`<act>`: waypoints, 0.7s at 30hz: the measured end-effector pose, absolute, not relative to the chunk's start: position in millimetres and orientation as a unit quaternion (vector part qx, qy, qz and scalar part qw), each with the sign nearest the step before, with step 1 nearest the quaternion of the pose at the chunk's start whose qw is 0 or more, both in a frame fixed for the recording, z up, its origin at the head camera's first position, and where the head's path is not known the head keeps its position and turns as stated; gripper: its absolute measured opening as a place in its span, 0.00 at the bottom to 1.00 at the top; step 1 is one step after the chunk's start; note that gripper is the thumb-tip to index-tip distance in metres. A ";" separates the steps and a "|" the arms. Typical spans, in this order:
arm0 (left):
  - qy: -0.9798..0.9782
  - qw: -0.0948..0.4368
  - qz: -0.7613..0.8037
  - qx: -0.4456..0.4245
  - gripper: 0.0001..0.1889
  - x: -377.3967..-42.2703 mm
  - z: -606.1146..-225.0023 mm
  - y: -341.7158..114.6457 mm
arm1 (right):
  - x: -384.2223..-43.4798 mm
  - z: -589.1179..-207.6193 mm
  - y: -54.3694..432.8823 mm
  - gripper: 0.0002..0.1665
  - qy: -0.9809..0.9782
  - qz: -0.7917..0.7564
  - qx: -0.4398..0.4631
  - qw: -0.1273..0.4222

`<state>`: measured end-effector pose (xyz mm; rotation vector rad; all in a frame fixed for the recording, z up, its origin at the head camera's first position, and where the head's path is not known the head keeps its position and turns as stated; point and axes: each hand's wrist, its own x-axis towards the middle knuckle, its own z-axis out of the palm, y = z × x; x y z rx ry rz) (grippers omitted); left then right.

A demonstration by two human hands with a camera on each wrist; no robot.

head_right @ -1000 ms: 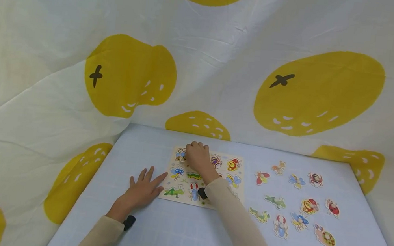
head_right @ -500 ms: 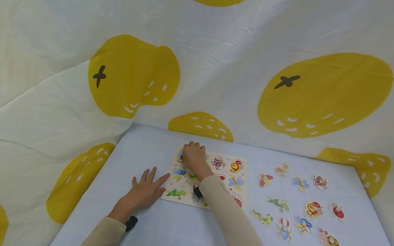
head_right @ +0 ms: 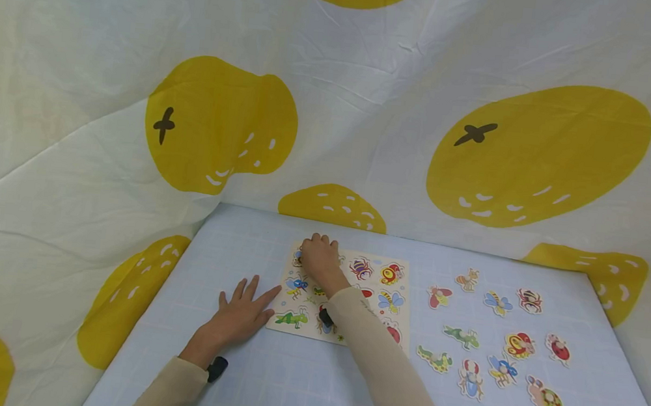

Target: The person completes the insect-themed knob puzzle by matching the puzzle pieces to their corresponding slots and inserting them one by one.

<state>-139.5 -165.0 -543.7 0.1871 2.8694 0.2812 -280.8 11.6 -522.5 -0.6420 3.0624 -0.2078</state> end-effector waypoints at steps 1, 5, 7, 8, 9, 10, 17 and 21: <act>0.985 0.125 0.096 0.065 0.29 -139.5 -544.0 -165.1 | -280.5 -522.4 11.4 0.14 0.977 -0.066 -0.203 0.004; 0.985 0.124 0.098 0.066 0.29 -138.8 -543.6 -165.3 | -279.9 -523.2 10.7 0.15 0.977 -0.063 -0.203 0.004; 0.985 0.123 0.099 0.067 0.29 -138.5 -543.2 -165.4 | -279.8 -523.3 10.6 0.16 0.977 -0.062 -0.204 0.005; 0.985 0.122 0.100 0.068 0.29 -138.5 -543.1 -165.5 | -279.8 -523.2 10.5 0.16 0.977 -0.060 -0.203 0.006; 0.985 0.121 0.100 0.069 0.29 -138.5 -543.3 -165.6 | -279.8 -523.1 10.4 0.17 0.977 -0.059 -0.203 0.008; 0.985 0.121 0.101 0.070 0.29 -138.7 -543.6 -165.6 | -279.5 -522.6 10.2 0.17 0.978 -0.058 -0.202 0.009; 0.984 0.126 0.102 0.070 0.29 -139.6 -543.6 -164.4 | -279.0 -519.6 9.6 0.16 0.978 -0.058 -0.197 0.023; 0.984 0.124 0.104 0.071 0.29 -138.9 -542.4 -163.9 | -279.9 -521.3 9.5 0.16 0.979 -0.057 -0.195 0.026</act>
